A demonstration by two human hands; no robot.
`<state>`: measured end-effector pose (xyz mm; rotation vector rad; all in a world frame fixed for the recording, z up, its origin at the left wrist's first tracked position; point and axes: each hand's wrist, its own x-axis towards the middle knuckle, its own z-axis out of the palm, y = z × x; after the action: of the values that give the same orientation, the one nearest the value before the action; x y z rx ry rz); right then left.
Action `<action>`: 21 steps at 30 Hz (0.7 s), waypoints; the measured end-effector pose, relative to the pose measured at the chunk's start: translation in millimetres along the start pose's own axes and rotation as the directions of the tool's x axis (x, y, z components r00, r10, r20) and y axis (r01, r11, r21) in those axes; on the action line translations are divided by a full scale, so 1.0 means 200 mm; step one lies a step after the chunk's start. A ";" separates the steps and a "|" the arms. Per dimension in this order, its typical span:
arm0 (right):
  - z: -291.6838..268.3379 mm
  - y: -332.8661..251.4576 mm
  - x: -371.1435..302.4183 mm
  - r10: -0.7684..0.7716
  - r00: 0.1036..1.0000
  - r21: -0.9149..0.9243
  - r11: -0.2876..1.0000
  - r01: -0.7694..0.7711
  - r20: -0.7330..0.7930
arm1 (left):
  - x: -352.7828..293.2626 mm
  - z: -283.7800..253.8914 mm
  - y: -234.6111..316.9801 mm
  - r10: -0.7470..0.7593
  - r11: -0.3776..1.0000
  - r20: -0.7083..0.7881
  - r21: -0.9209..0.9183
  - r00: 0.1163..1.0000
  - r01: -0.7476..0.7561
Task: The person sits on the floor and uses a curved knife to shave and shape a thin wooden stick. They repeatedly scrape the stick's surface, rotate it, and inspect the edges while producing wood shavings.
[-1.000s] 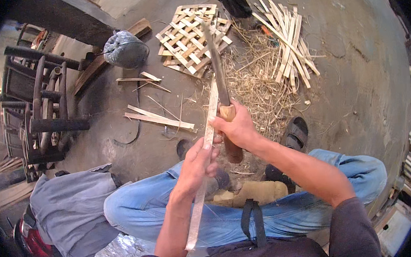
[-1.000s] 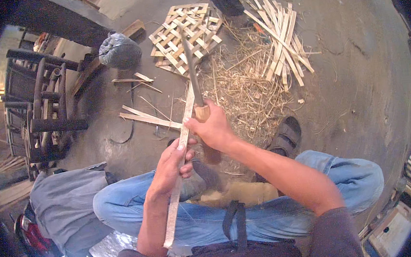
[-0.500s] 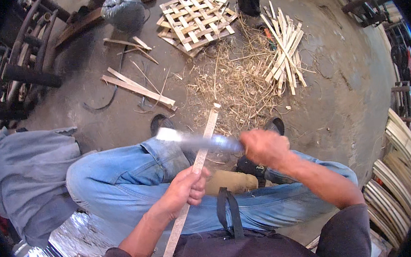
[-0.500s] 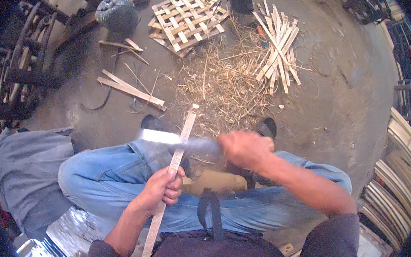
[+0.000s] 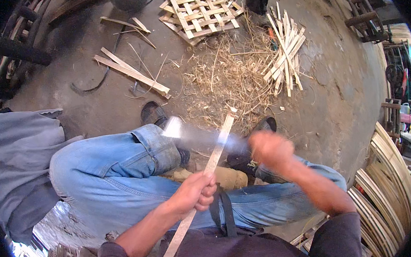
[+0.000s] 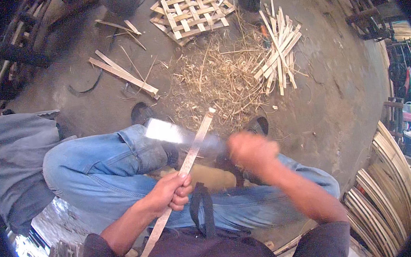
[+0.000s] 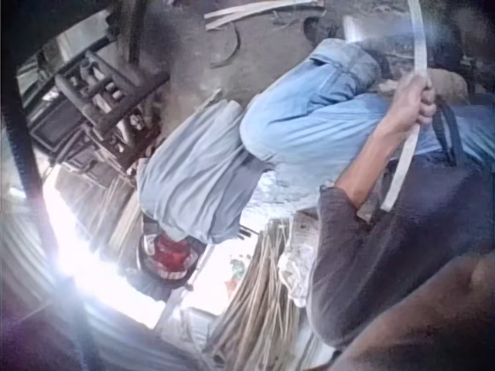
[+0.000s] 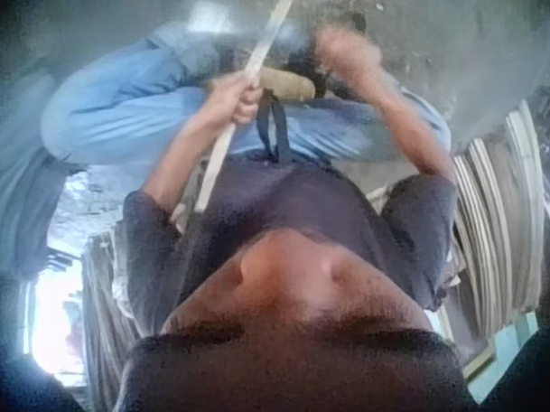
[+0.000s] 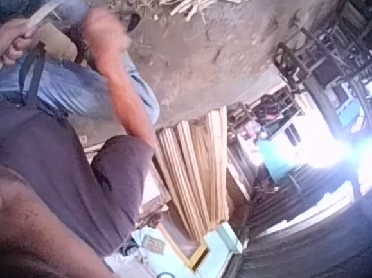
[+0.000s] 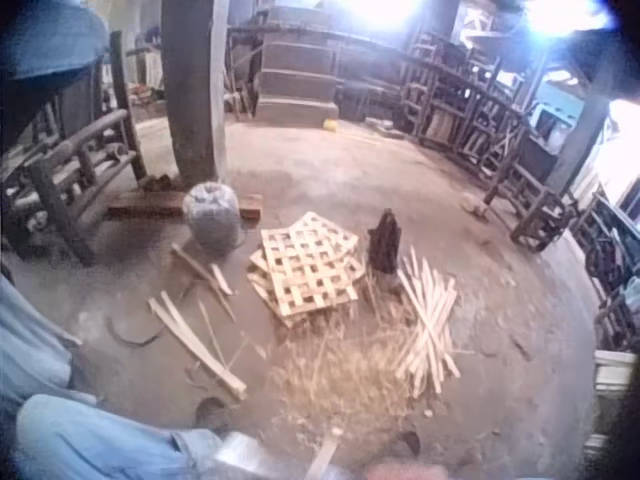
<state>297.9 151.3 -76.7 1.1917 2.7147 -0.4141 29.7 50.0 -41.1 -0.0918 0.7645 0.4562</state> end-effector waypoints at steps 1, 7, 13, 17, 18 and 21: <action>0.00 0.09 0.02 0.087 0.995 0.002 0.996 -0.087 -0.044 | 0.01 -0.01 -0.01 -0.014 1.000 0.029 -0.006 0.999 0.014; -0.10 -0.07 -0.01 0.007 0.981 -0.029 1.000 -0.001 0.195 | 0.05 0.00 -0.02 -0.029 0.999 0.043 -0.010 0.999 0.030; -0.08 -0.17 -0.05 0.028 0.991 0.182 0.982 -0.052 0.132 | 0.06 0.01 -0.02 -0.025 1.000 0.035 -0.002 0.999 0.025; -0.05 0.14 0.01 0.266 0.963 -0.022 0.963 -0.267 -0.027 | 0.04 0.01 -0.04 -0.041 0.999 0.051 0.008 0.998 0.040; -0.07 0.02 -0.03 0.378 0.925 0.159 0.911 -0.380 0.046 | 0.06 0.01 -0.04 -0.039 0.999 0.041 0.017 0.998 0.038; -0.10 -0.13 -0.04 -0.050 0.998 0.170 0.984 0.045 0.027 | 0.05 -0.01 -0.02 -0.041 0.999 0.051 -0.003 0.998 0.041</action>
<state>284.6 134.8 -50.6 1.1507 2.7311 -0.6761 37.8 49.1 -50.0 -0.0990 0.7104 0.4199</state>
